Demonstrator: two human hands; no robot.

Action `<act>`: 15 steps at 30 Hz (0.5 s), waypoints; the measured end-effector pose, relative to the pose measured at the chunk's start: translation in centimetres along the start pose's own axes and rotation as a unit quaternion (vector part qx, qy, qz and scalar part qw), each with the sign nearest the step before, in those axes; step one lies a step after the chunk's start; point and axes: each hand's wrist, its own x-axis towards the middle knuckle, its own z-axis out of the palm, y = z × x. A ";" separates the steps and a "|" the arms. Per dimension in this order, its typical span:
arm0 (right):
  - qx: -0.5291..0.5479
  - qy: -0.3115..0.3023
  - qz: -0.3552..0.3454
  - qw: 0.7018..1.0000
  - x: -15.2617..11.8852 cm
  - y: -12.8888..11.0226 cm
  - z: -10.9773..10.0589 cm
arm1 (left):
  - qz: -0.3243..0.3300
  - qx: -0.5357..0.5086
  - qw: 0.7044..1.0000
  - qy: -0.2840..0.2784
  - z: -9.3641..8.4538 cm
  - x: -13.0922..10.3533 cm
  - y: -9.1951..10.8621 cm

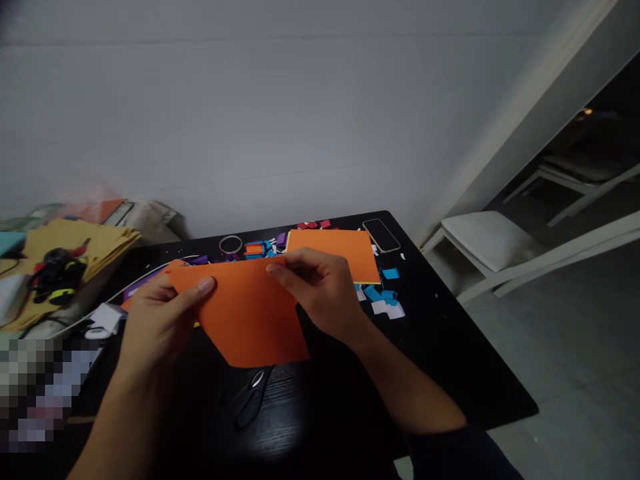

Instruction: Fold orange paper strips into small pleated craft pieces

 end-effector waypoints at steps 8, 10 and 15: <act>-0.023 0.000 0.026 0.999 0.6 0.3 -0.6 | 0.028 0.043 0.998 -0.034 -0.3 0.1 0.2; -0.029 0.006 0.026 0.999 0.9 0.7 -0.8 | 0.060 0.055 0.997 -0.013 -0.5 0.2 0.0; -0.033 0.019 0.020 0.999 1.7 1.8 -1.1 | 0.124 0.116 0.984 0.046 -0.5 0.3 0.0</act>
